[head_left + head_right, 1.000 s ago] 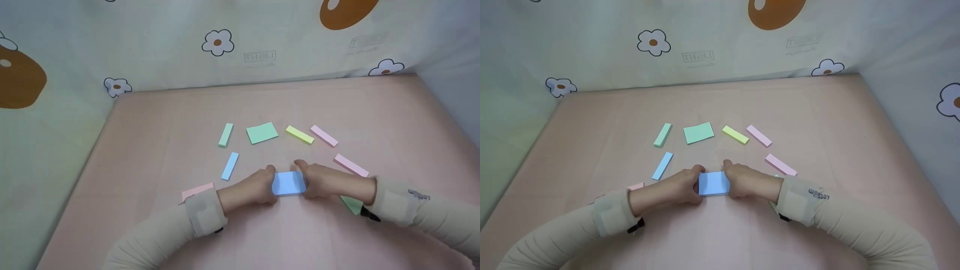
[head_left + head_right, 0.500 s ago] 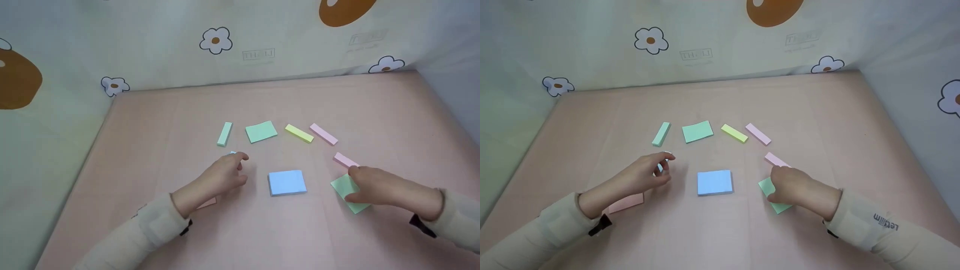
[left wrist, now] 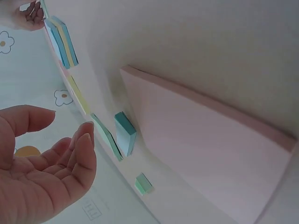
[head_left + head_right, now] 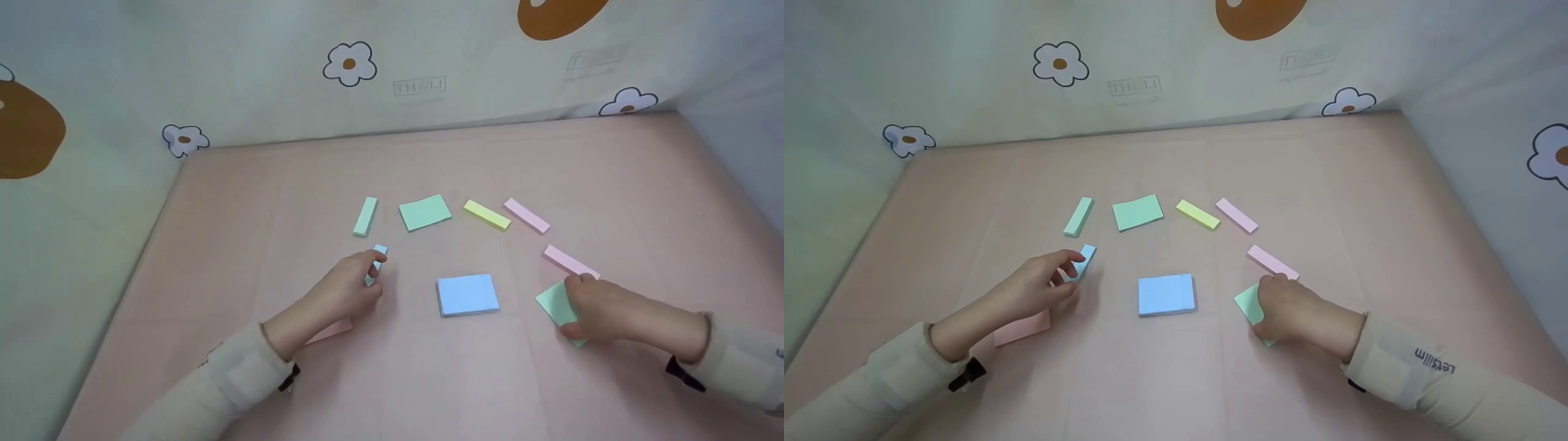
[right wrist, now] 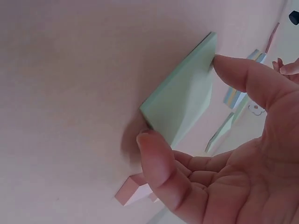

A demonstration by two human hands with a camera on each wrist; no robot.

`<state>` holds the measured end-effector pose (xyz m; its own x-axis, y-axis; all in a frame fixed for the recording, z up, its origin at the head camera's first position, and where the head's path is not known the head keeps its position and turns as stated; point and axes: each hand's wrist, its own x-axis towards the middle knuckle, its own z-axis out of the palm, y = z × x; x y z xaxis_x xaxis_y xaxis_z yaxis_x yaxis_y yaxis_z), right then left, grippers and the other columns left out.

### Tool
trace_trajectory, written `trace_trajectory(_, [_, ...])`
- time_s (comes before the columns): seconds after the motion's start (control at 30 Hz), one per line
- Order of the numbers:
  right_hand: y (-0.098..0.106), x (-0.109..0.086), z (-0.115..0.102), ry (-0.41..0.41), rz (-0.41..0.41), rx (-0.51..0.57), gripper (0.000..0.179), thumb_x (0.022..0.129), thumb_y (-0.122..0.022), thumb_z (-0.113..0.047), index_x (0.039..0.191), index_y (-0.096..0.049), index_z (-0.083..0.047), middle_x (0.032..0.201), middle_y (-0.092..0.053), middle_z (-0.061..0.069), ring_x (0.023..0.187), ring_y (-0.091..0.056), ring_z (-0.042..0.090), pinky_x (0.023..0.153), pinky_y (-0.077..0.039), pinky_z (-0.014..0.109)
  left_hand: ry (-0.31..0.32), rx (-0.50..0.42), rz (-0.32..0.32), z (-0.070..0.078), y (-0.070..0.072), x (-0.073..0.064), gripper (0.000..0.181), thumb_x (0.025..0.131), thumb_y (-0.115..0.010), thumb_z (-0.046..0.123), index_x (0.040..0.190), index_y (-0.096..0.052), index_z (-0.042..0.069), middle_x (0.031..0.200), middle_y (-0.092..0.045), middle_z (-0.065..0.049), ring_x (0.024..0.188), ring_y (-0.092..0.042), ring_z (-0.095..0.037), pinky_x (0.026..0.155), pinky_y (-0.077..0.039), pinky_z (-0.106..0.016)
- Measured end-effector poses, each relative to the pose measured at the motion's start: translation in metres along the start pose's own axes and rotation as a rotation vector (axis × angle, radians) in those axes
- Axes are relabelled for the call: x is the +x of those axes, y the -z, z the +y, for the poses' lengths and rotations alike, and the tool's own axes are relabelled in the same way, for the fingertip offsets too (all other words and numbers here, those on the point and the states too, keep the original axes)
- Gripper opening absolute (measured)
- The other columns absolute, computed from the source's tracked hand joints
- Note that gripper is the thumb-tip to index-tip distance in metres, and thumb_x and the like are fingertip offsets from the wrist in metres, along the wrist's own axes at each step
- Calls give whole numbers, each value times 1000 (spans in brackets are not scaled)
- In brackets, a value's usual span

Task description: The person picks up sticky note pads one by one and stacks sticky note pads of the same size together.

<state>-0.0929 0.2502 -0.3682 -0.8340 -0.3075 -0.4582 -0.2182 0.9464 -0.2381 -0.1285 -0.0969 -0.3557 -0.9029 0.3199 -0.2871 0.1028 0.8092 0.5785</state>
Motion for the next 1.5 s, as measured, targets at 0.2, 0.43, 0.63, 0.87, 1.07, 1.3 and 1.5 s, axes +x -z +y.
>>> trace_trajectory(0.2, [3,5,-3,54,21,-62,60,65,-76,-22,107,-44,8,86,-49,11,75,-48,24,65,-46,38,-11,-39,-14,1,0,-1,36,85,-56,6,120,-53,3,92,-56,-4,75,-49,-16,63,-42,-24])
trace_trajectory(0.43, [6,16,-3,230,114,-125,49,65,-69,-9,107,-48,3,94,-48,9,85,-45,23,74,-44,38,-68,-42,-23,0,-1,-3,34,84,-52,4,118,-53,2,88,-56,-2,69,-45,-14,61,-38,-25])
trace_trajectory(0.63, [11,29,-1,392,166,-112,50,69,-68,-1,115,-49,1,108,-51,8,98,-47,23,85,-44,39,-78,-32,-22,0,-2,0,33,84,-53,4,118,-54,3,92,-57,-4,74,-47,-16,63,-40,-25])
trace_trajectory(0.87, [24,40,13,461,140,-137,51,68,-73,-12,113,-52,-2,104,-52,3,94,-47,18,85,-41,40,-95,2,4,-3,-1,5,32,85,-52,5,117,-55,2,95,-59,-6,83,-50,-17,73,-44,-29])
trace_trajectory(1.07, [24,49,18,486,72,-175,48,70,-72,-15,112,-54,-2,101,-51,1,91,-46,16,83,-40,38,-87,10,12,-5,-3,11,30,86,-53,6,116,-56,2,98,-59,-7,87,-50,-18,75,-45,-29])
trace_trajectory(1.3, [24,50,16,551,96,-263,48,71,-70,-18,112,-54,1,98,-51,4,88,-47,17,82,-44,36,-78,3,2,-4,-4,13,31,87,-52,7,117,-55,4,99,-59,-7,90,-51,-19,79,-46,-31])
trace_trajectory(1.5, [26,50,17,574,137,-270,48,71,-68,-19,111,-53,2,98,-53,4,85,-48,15,81,-44,35,-112,3,-11,-3,-4,13,32,85,-51,4,117,-55,2,94,-56,-7,85,-49,-18,76,-44,-31])
